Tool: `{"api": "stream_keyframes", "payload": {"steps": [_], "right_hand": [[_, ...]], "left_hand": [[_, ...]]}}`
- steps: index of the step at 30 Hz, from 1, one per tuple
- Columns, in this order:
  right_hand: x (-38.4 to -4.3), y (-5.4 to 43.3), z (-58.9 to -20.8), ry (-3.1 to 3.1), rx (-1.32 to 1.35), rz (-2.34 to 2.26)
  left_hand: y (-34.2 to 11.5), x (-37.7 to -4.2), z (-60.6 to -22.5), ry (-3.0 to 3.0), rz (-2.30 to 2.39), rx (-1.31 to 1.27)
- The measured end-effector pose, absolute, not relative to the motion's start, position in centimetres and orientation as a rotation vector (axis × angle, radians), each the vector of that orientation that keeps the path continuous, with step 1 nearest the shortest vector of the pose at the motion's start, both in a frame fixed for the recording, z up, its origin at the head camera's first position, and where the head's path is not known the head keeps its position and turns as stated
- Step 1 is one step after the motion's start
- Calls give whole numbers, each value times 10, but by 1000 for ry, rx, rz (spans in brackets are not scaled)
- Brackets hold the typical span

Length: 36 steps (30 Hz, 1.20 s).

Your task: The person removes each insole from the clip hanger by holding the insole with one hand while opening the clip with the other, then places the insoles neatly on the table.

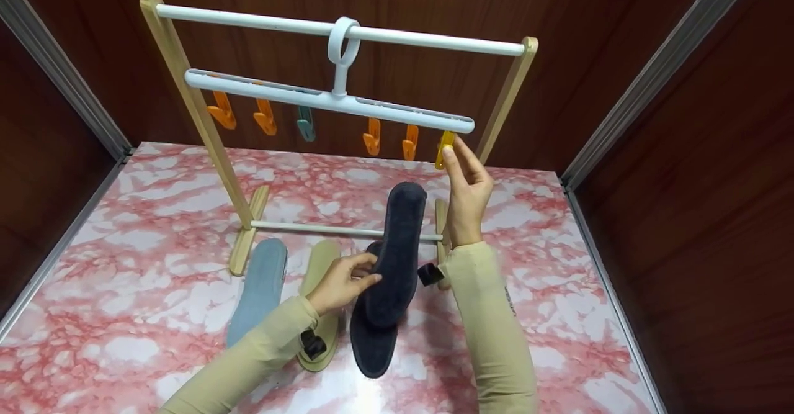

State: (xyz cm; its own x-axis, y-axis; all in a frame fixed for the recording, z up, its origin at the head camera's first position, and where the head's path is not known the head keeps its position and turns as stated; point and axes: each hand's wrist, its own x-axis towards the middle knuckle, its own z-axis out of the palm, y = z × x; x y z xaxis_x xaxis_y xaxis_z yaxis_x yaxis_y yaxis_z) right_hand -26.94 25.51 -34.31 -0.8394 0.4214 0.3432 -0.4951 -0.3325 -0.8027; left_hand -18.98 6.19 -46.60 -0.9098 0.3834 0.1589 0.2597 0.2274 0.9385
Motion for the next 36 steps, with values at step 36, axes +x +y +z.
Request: {"api": "stream_keyframes", "payload": {"steps": [36], "right_hand": [[-265, 265, -347, -1317, 186, 2218]], "left_hand": [[40, -162, -495, 2197, 1752, 387]]}}
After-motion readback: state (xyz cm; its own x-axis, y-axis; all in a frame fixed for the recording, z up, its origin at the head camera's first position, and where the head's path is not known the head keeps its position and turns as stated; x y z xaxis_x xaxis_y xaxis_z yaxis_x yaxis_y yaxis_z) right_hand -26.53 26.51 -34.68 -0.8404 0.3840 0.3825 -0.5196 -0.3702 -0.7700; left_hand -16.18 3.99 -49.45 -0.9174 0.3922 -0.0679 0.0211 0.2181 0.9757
